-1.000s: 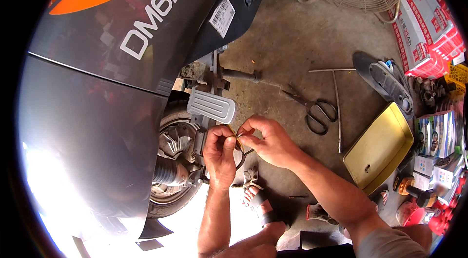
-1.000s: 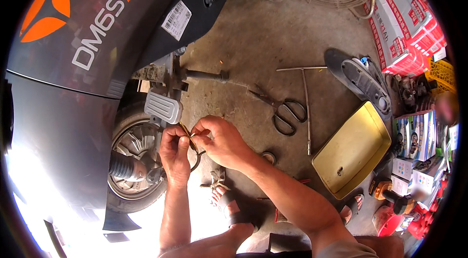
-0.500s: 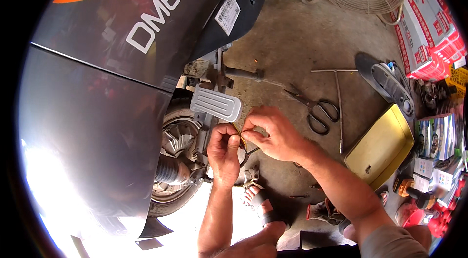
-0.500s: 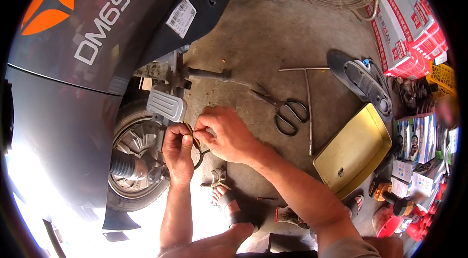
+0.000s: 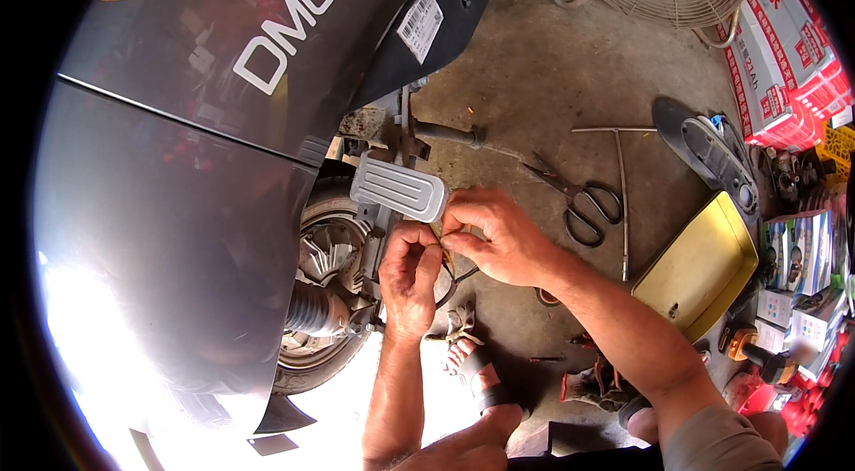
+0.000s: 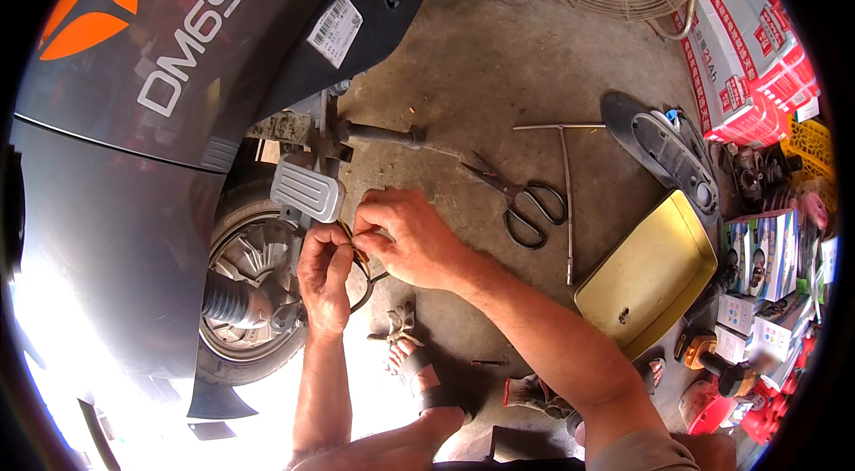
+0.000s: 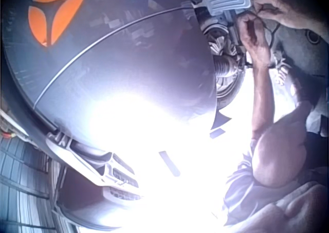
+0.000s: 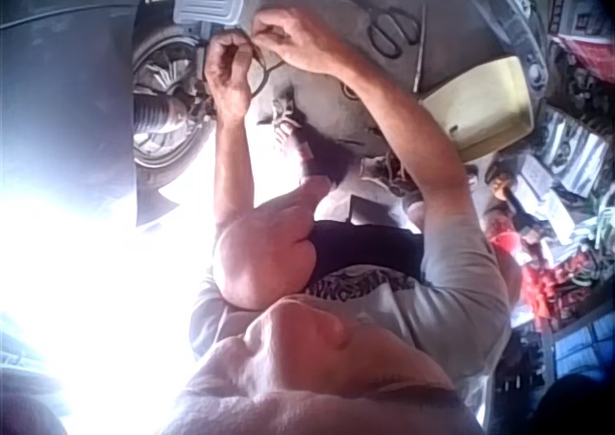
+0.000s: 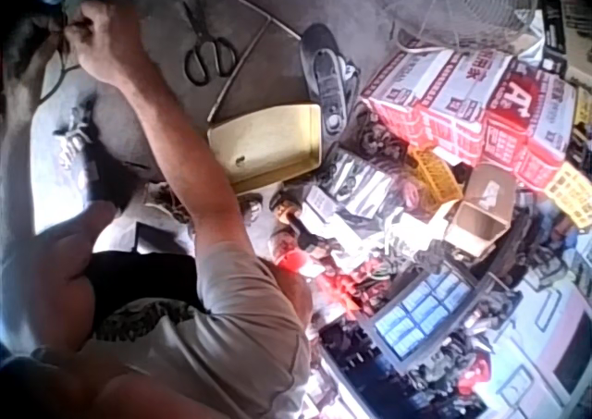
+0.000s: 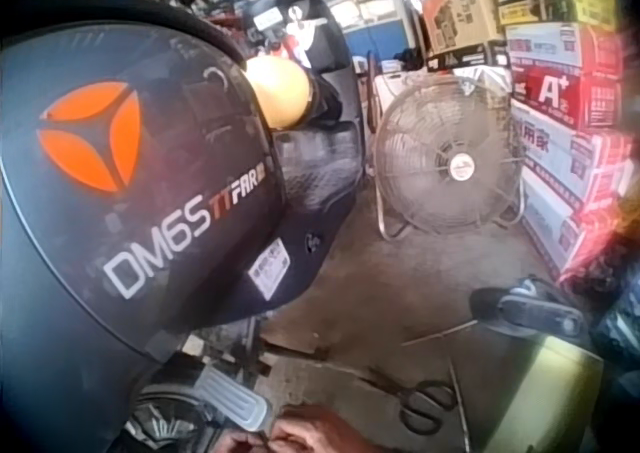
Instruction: The person works on the wiring of a scooter's rear section, using pliers to strip and twist wires, then wrapping connections with electrical tape. The task involves repeated handling of small wire segments and tools.
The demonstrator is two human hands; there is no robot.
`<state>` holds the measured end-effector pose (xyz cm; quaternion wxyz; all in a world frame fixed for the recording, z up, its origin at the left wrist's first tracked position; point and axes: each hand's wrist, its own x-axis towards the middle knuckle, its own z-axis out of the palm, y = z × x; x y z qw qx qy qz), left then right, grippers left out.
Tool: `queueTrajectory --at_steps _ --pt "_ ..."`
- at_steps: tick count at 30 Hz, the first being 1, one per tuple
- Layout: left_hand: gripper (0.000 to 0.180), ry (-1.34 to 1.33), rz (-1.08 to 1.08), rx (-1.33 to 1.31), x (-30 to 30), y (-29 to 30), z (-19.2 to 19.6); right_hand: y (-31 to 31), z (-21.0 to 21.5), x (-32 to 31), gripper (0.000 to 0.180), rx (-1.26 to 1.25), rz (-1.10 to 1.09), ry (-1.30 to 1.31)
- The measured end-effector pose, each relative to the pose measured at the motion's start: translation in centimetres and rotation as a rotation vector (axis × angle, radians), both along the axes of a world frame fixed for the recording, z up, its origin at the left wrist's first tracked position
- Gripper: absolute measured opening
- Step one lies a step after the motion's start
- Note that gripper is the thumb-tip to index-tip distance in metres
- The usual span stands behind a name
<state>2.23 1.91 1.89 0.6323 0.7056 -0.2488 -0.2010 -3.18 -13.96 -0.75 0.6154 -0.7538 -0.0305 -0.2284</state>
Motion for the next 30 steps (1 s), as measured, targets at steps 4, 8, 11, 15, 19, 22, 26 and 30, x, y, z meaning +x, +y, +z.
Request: queueTrajectory --at_steps 4,8,11,15,19,22,26,30 --pt "0.009 -0.015 -0.025 -0.028 0.1 0.0 -0.1 0.3 0.0 -0.2 0.014 0.046 0.004 0.017" --pt "0.015 -0.057 -0.037 0.015 0.0 0.1 0.4 0.4 0.1 -0.3 0.014 0.051 0.001 0.030" --pt "0.019 -0.118 -0.054 0.052 0.3 0.3 0.4 0.6 0.2 -0.3 0.012 0.062 -0.011 0.033" --pt "0.020 -0.131 -0.066 0.058 0.6 0.5 0.2 0.9 -0.3 -0.3 0.009 0.119 -0.002 0.087" --pt "0.017 -0.174 -0.044 0.035 0.6 0.3 -0.1 1.1 -0.7 -0.3 0.010 0.197 0.024 0.173" --pt "0.016 -0.242 -0.019 0.052 0.6 0.3 -0.1 1.1 -0.2 -0.3 0.014 0.208 0.027 0.259" --pt "0.013 -0.306 0.003 0.064 0.5 0.1 -0.4 0.5 0.4 0.2 0.020 0.209 0.090 0.391" --pt "0.012 -0.411 0.000 0.085 0.3 -0.3 -0.2 0.0 0.2 0.8 0.022 0.269 0.171 0.484"
